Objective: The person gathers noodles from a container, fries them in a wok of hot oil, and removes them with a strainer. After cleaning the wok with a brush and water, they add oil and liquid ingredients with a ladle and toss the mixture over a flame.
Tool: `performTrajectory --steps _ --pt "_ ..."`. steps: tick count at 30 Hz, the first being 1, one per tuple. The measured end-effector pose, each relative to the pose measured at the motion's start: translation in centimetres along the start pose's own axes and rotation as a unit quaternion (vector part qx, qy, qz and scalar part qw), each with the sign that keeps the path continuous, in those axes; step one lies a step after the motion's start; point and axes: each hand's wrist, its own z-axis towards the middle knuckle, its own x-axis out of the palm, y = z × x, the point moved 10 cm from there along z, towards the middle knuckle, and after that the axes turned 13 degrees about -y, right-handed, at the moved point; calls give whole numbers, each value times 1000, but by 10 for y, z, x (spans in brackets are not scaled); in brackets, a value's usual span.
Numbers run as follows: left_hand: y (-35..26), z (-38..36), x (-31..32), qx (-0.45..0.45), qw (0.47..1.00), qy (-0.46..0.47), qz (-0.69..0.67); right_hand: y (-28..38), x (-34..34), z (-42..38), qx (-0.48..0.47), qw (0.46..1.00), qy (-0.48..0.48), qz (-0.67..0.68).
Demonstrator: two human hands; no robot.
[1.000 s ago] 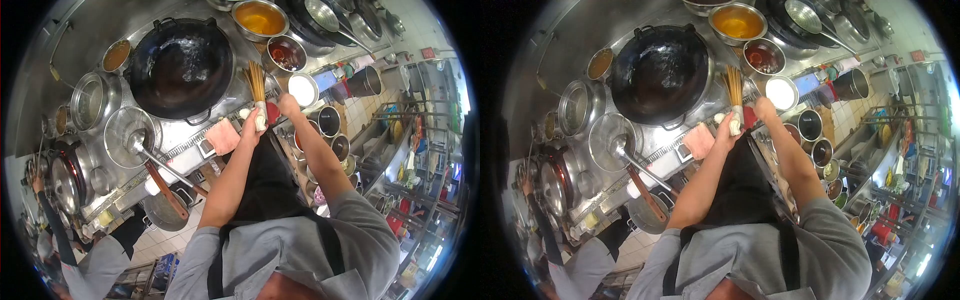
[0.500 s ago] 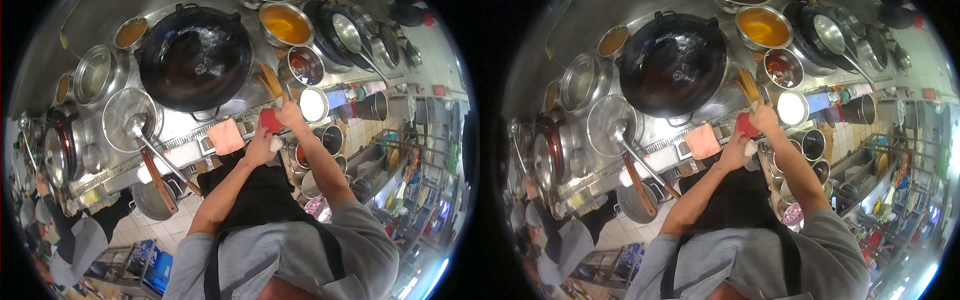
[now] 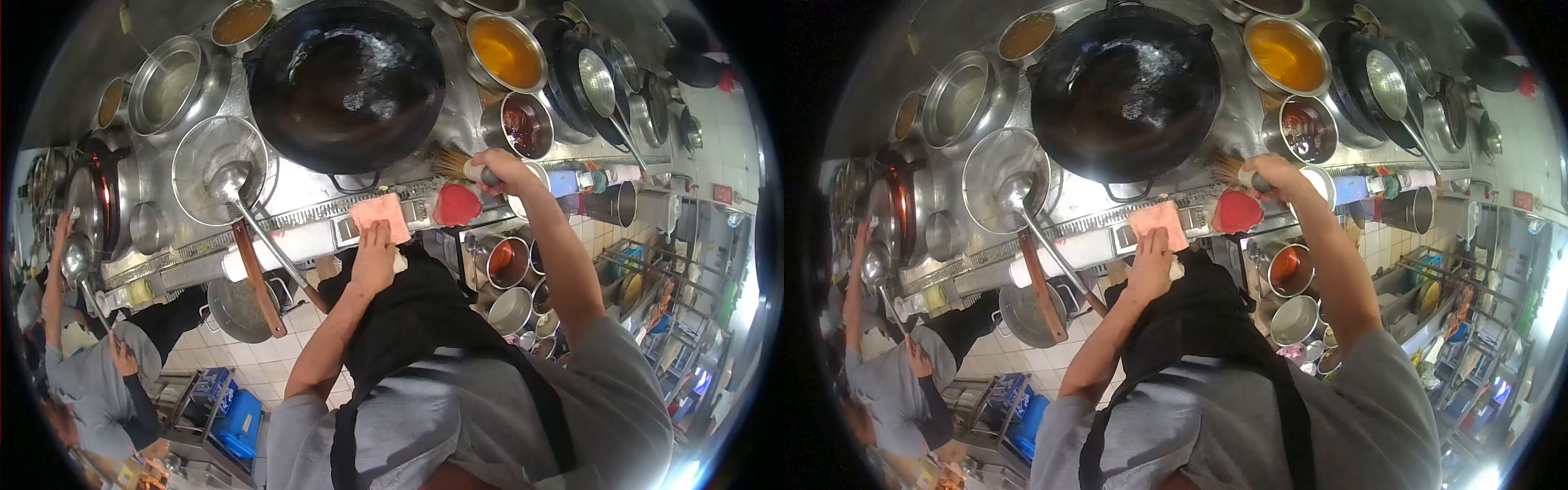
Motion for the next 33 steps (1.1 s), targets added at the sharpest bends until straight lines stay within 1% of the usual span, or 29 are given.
performTrajectory --steps 3,4,7,8,11,12,14,15,16,17,19,20,23,24,26,27,28,30,32,33 --pt "3 4 -4 -48 993 18 -106 21 4 -18 9 1000 -18 12" --pt "2 5 -4 -38 993 19 -109 29 2 -20 -11 997 -75 -29" --pt "-2 1 3 -9 997 48 -52 -1 23 -4 99 990 -84 46" --pt "-1 0 6 7 998 43 -41 -3 28 -8 108 988 -91 63" --pt "0 0 10 -8 989 121 -89 -3 27 -20 175 963 6 204" --pt "-8 3 11 1 980 153 -128 -9 24 -10 187 958 49 210" --pt "-26 14 14 14 955 217 -201 -17 14 10 120 981 -83 130" --pt "-40 26 9 77 966 150 -195 -13 12 13 84 982 -147 88" --pt "-57 33 13 139 969 82 -187 -3 25 -8 81 974 -199 68" --pt "-74 39 16 198 964 12 -179 -1 37 -15 98 977 -172 75" --pt "-93 60 46 189 964 -2 -185 -3 56 -24 136 979 -119 90" --pt "-100 65 57 187 965 -9 -186 -15 56 -15 178 971 -44 152" --pt "-104 66 102 161 978 112 -69 -8 28 -3 126 978 -85 145" --pt "-106 67 103 166 979 111 -32 4 27 -9 74 980 -170 69" --pt "-106 59 103 180 976 114 45 -3 60 -26 120 977 -166 50" --pt "-103 64 101 172 978 105 46 -1 72 -28 137 976 -165 40" --pt "-104 65 99 167 980 98 44 -1 83 -30 132 981 -138 13" --pt "-109 58 99 163 983 79 40 -2 100 -40 136 984 -111 34" --pt "-109 57 112 154 983 99 20 8 119 -54 129 987 -79 54" --pt "-108 58 115 148 983 108 11 8 129 -60 142 986 -69 57"
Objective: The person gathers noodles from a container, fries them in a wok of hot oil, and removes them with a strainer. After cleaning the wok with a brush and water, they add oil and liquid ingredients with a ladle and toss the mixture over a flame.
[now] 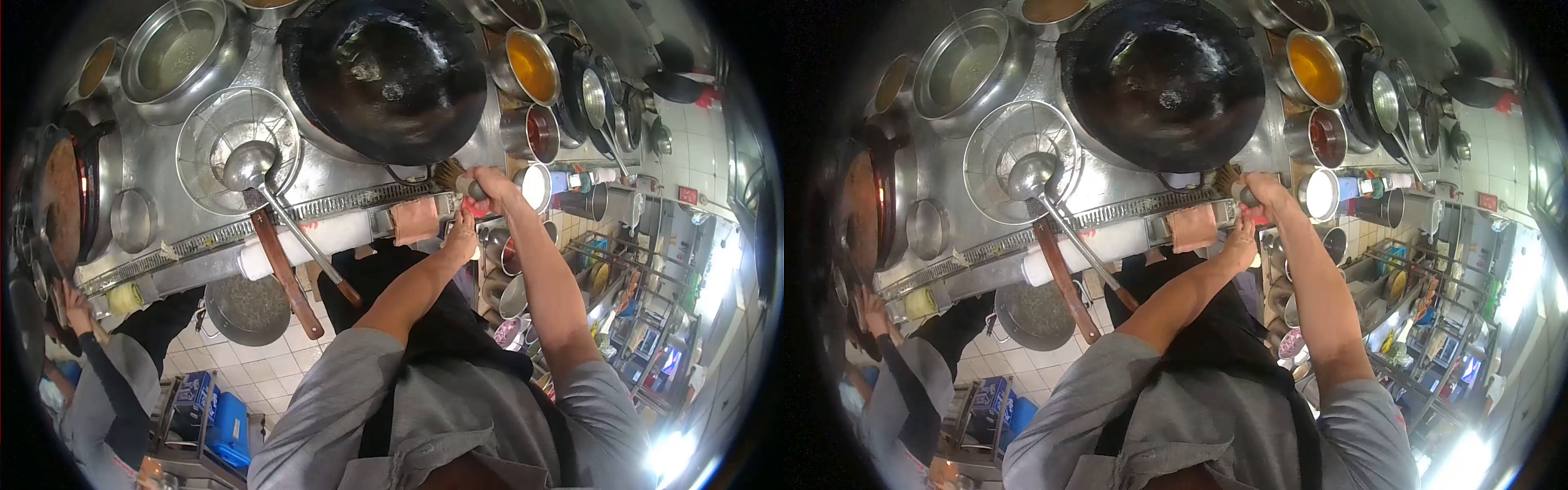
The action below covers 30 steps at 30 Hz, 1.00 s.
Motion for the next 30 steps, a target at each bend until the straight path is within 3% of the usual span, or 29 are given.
performTrajectory --steps 4,6,15,18,21,23,25,27,30 --pt "-6 3 12 4 1000 -20 4 -3 39 -31 8 999 31 -10" --pt "-26 22 78 32 999 -44 1 2 63 -48 -12 999 43 -22" --pt "-8 5 36 -15 999 -28 -5 4 151 -109 -26 997 61 30" --pt "-6 7 45 -22 999 -28 1 16 174 -133 -36 981 190 17" --pt "-3 8 39 -20 1000 -13 16 25 175 -136 -242 959 119 -87" --pt "1 -6 -5 14 999 35 11 16 188 -130 -283 945 104 -126" --pt "-6 -5 3 14 1000 -7 0 26 181 -163 -190 968 86 -139" --pt "1 -7 2 14 999 -30 -31 32 178 -142 -314 928 22 -197" --pt "5 -8 -4 30 996 -6 -84 30 184 -137 -286 934 114 -182"
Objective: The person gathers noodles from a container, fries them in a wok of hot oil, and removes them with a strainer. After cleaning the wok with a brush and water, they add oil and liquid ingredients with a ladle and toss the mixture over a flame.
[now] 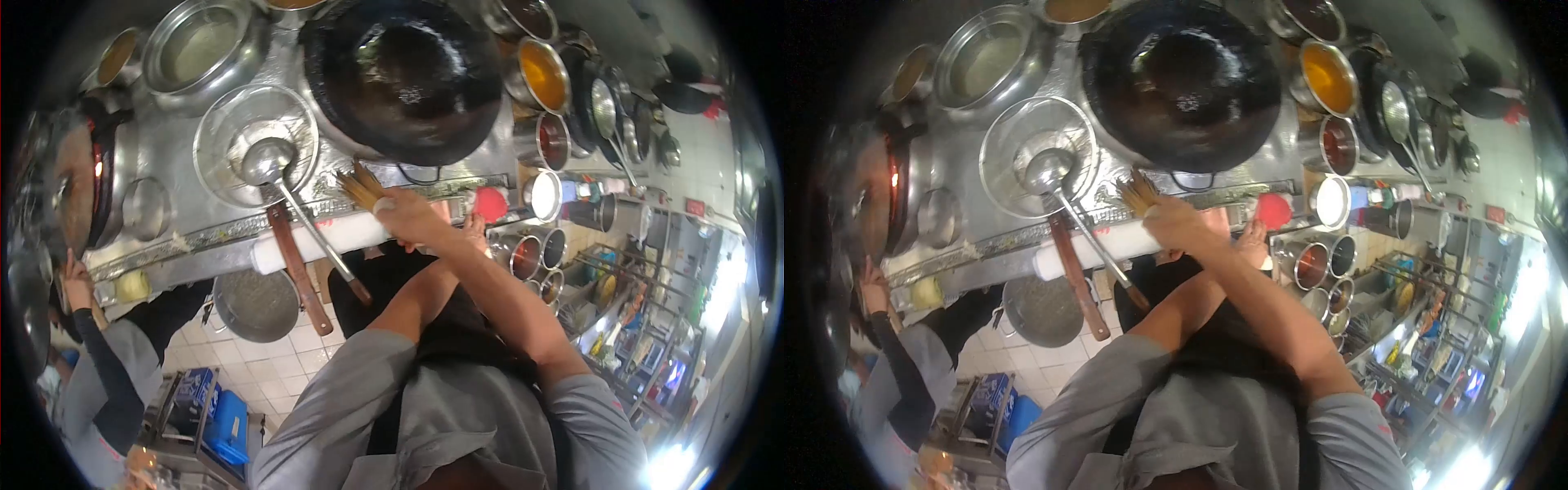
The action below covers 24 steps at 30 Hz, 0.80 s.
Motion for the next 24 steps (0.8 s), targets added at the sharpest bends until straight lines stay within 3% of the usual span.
performTrajectory --steps 1,2,3,5,7,11,12,14,16,18,21,24 --pt "11 15 45 -79 987 -128 -56 8 -10 -9 79 997 9 19" --pt "20 21 89 -136 947 -263 -126 10 -20 -1 5 999 -44 -7" --pt "10 15 55 -44 994 -75 -63 17 -27 5 -71 992 -97 -31" --pt "7 -22 -50 -28 975 -21 -218 10 -18 2 -77 991 -85 -65" --pt "27 -60 -113 -85 932 -56 -348 34 -11 -20 40 993 38 -103" --pt "96 -195 -152 -292 830 -220 -422 53 -9 -2 -145 976 -54 -151" --pt "110 -237 -175 -357 805 -229 -415 54 2 -1 -184 968 -25 -170" --pt "135 -326 -219 -481 734 -252 -407 60 14 2 -265 941 24 -209" --pt "143 -416 -237 -591 562 -353 -458 73 12 4 -249 938 17 -240" --pt "145 -466 -240 -584 513 -407 -479 81 8 3 -254 937 -17 -238" --pt "140 -474 -247 -585 435 -466 -501 52 36 9 -275 904 28 -327" --pt "144 -424 -263 -520 465 -504 -509 43 44 -4 -278 893 19 -352"
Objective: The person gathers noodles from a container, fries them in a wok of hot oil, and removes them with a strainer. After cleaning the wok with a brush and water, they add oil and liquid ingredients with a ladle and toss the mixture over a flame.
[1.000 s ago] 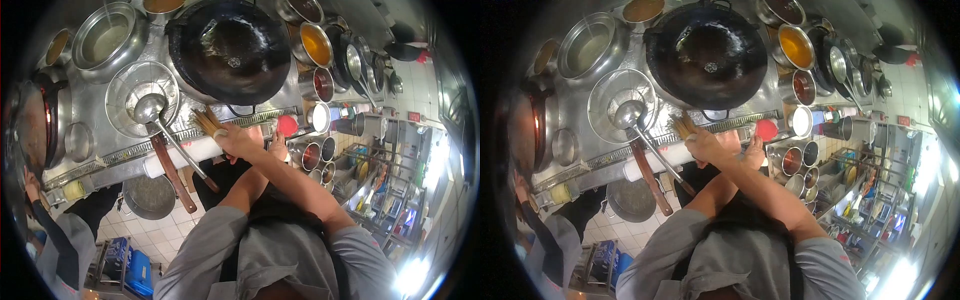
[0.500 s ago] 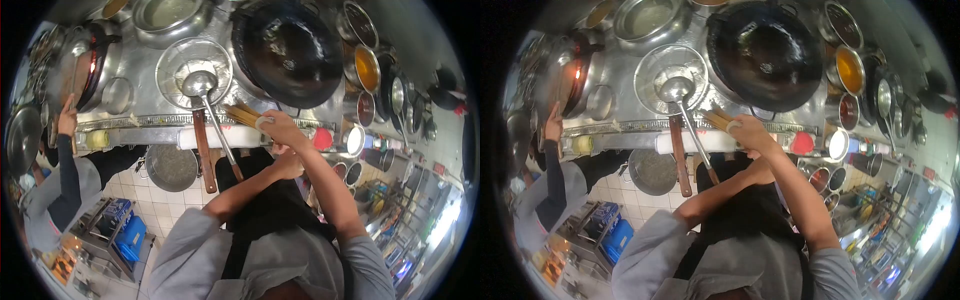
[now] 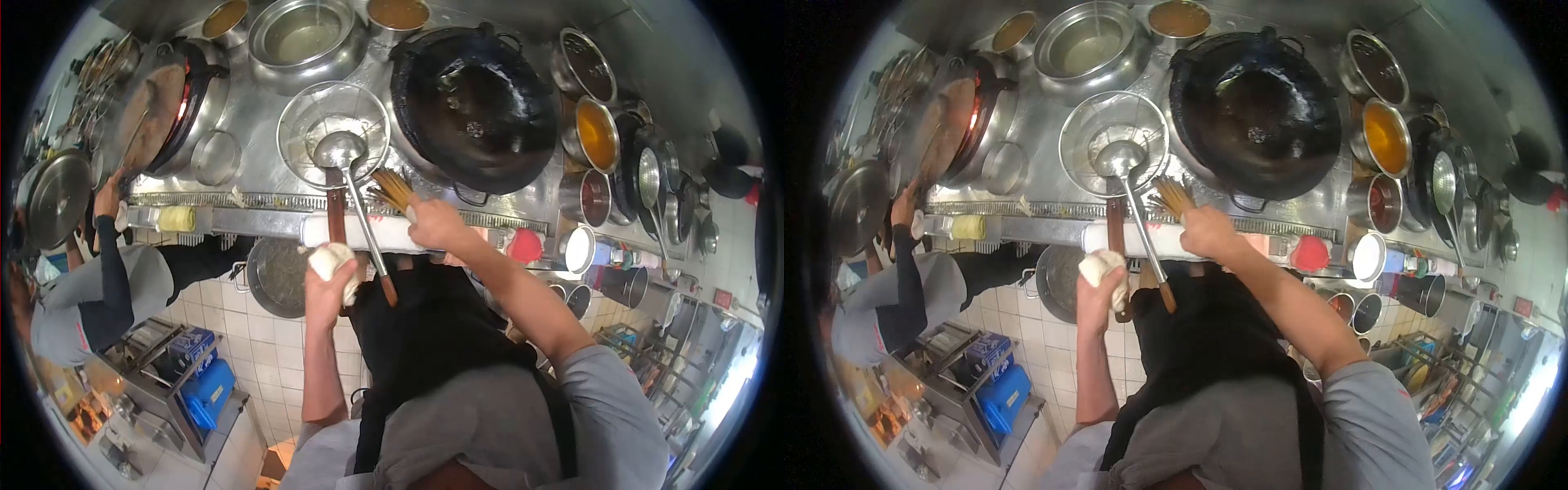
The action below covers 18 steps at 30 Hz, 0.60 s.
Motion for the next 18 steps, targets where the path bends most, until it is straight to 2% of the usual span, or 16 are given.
performTrajectory --steps 1,4,6,7,8,10,11,13,15,16,18 --pt "-22 -10 35 4 998 53 -18 1 2 -6 10 1000 -11 16" --pt "-65 -34 117 122 986 116 7 -12 24 -27 45 994 -16 98" --pt "-86 -64 161 162 950 231 134 -33 51 -26 41 981 6 191" --pt "-90 -83 174 202 899 289 261 -40 41 -28 46 977 20 207" --pt "-90 -107 188 168 838 382 352 -49 28 -24 48 973 35 223" --pt "-49 -128 196 178 736 446 478 -57 13 -5 -35 983 -6 180" --pt "-7 -122 196 151 709 449 523 -67 18 2 5 979 49 197" --pt "54 -112 228 103 670 426 599 -61 -21 2 77 959 161 219" --pt "102 -94 268 161 689 328 625 -64 -35 8 63 952 138 268" --pt "151 -74 286 204 711 297 604 -63 -42 9 54 947 126 289" --pt "186 -57 315 293 738 205 572 -68 -54 3 49 944 115 305"
